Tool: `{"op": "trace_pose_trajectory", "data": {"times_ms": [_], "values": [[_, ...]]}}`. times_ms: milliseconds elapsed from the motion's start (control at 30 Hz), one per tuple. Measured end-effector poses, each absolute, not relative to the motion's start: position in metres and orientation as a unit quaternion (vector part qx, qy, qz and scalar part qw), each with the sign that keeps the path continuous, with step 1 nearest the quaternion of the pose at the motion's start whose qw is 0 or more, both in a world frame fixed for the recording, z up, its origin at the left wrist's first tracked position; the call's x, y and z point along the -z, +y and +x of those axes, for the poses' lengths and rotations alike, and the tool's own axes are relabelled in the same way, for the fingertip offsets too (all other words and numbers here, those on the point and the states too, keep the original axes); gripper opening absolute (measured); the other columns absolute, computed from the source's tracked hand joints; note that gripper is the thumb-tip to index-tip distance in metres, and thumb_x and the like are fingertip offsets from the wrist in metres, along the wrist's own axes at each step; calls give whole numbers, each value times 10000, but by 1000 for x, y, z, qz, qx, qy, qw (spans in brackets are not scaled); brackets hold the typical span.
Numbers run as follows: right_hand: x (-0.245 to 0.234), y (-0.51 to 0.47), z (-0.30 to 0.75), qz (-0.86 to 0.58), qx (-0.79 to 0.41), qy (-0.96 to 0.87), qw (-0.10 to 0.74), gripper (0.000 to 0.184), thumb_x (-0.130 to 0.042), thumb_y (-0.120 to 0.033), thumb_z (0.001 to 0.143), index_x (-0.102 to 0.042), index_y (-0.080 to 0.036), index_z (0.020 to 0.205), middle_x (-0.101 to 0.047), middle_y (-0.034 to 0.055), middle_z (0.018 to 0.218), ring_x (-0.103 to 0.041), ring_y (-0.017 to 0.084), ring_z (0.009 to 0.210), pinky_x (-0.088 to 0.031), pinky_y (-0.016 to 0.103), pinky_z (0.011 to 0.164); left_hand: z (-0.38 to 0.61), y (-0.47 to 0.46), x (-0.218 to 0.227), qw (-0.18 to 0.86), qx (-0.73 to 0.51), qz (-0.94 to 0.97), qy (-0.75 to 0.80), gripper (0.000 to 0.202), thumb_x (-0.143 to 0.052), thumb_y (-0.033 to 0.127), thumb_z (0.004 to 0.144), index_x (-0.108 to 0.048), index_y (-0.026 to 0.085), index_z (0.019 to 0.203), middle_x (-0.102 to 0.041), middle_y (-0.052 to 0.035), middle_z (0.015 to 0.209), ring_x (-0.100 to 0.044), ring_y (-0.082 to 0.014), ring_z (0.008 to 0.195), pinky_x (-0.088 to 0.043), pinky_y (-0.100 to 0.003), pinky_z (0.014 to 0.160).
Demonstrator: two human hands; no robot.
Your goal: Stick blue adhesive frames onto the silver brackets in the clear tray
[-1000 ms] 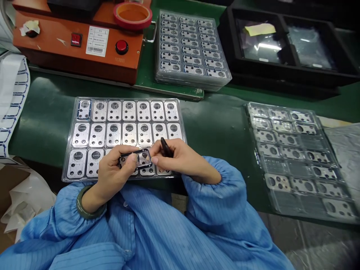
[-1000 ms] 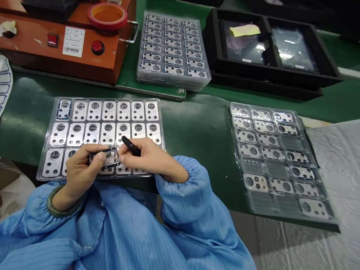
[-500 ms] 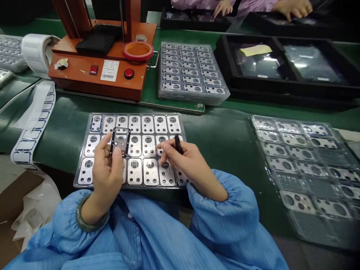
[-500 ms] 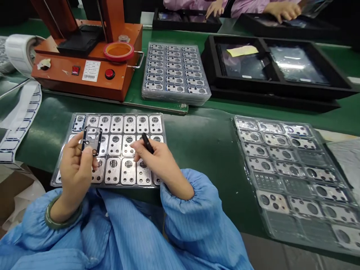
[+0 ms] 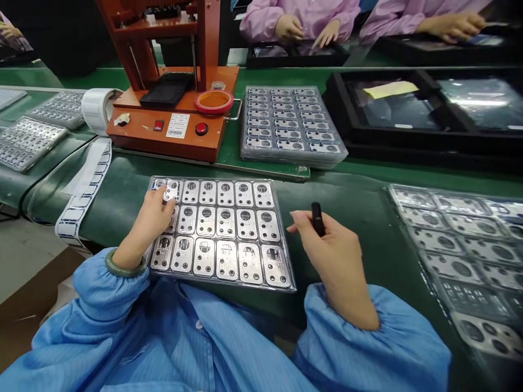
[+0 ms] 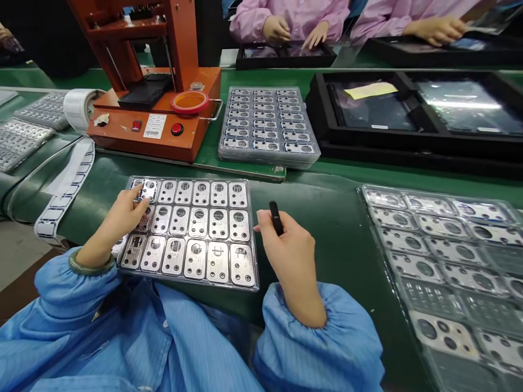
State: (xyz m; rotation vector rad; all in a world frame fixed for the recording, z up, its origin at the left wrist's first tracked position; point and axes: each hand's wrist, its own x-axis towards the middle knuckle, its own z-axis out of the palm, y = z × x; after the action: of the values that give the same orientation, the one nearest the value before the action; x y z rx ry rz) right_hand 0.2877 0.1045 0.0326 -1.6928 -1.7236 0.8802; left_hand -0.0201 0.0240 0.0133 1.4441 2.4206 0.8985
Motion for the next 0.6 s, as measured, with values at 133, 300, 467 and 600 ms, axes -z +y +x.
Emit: {"op": "trace_pose_trajectory", "data": {"times_ms": [133,300,467,600], "values": [[-27,105,291,-692,-275,-603,287,377,-558,-548,802,-681,-218,937,-691,55,805,-595,222,731,-423,331,713,-3,16,-27,51,-165,511,842,422,-411,301,928,-504,148,1311,-461,-177,1335,-615,-283,1073,-508,-431,917],[-19,107,293,-713,-222,-620,241,434,-520,-558,812,-652,-218,1047,-690,91,900,-615,266,800,-436,377,735,7,19,-28,68,-55,553,828,400,-338,334,963,-528,187,1284,-467,-104,1424,-602,-302,1118,-532,-427,872],[-8,113,296,-695,-182,-661,217,587,-446,-616,803,-611,-179,1159,-656,148,1085,-605,337,988,-461,445,787,11,6,-42,48,-176,585,790,334,-382,341,955,-553,163,1181,-541,-144,1311,-634,-272,1008,-529,-416,832],[-2,118,299,-666,-148,-693,233,680,-362,-650,784,-640,-123,1111,-626,212,1123,-541,374,1128,-452,493,858,33,-46,-73,193,-440,661,577,320,-306,414,974,-529,240,1122,-634,-96,1119,-603,-233,1085,-499,-416,937]]}}
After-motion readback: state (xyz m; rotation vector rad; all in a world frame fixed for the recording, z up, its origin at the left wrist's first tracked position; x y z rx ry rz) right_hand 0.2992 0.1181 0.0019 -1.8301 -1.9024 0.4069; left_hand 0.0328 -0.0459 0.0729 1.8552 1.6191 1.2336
